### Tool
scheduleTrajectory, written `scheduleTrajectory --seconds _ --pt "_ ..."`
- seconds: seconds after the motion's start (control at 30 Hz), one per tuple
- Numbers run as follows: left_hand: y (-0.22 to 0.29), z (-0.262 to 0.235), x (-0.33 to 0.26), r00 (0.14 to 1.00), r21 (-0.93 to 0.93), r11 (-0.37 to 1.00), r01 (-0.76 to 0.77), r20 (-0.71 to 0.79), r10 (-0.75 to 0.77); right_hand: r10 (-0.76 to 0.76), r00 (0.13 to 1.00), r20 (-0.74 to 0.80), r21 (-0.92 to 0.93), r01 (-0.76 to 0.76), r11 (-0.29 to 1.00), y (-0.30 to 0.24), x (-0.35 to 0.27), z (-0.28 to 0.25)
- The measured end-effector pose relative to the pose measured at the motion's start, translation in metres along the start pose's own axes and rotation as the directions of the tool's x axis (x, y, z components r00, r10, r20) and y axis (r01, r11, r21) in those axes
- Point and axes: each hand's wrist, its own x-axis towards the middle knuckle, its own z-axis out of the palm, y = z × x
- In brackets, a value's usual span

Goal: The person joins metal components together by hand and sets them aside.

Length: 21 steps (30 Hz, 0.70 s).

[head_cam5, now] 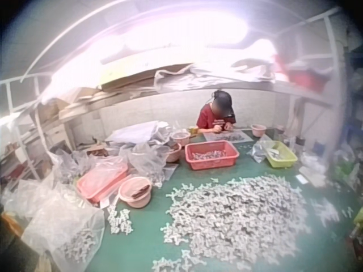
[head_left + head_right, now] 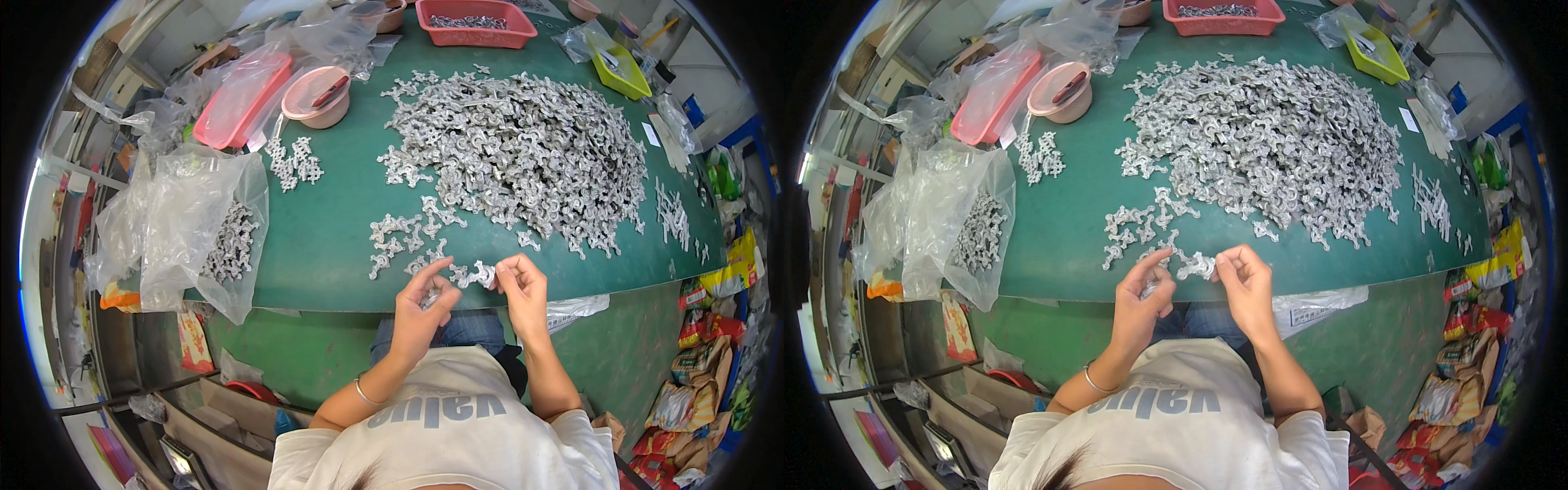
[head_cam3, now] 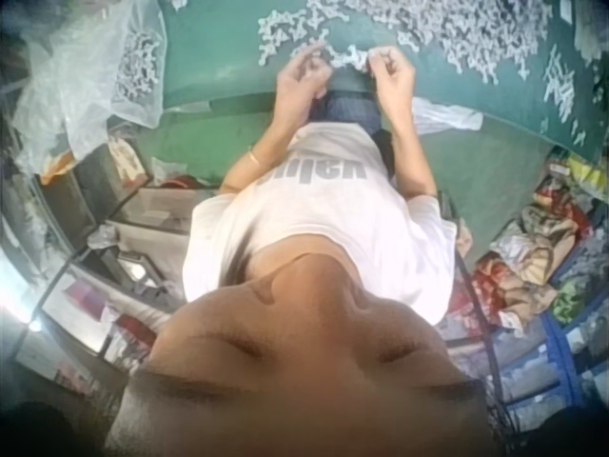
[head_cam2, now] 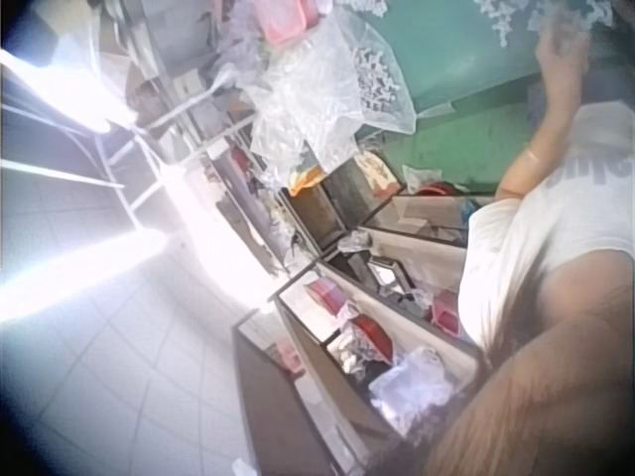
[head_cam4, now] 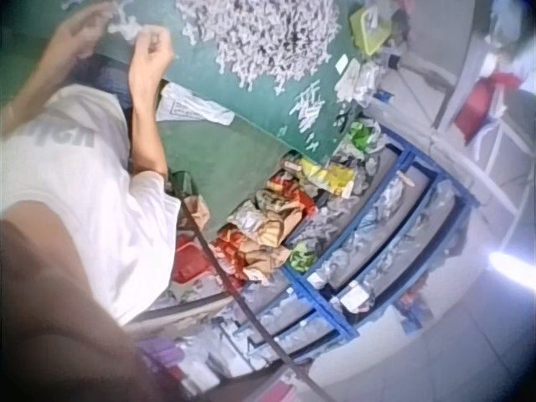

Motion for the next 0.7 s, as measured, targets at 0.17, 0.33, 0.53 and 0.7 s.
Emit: scheduleTrajectory --seconds 0.17,0.33,0.53,0.7 --pt "0.011 0.012 -0.009 0.953 0.394 0.868 -0.302 0.085 0.292 0.061 0.988 0.138 0.257 -0.095 0.962 -0.022 -0.018 0.001" --pt "0.025 0.018 -0.018 0.919 0.424 0.816 -0.392 0.128 0.374 0.003 0.985 0.174 0.314 -0.059 0.948 -0.036 -0.028 -0.002" --pt "0.034 0.024 -0.026 0.869 0.431 0.757 -0.492 0.189 0.457 -0.055 0.979 0.196 0.377 -0.024 0.926 -0.045 -0.034 -0.001" --pt "0.039 0.027 -0.029 0.821 0.453 0.688 -0.567 0.246 0.515 -0.112 0.971 0.209 0.407 0.018 0.913 -0.048 -0.036 -0.001"
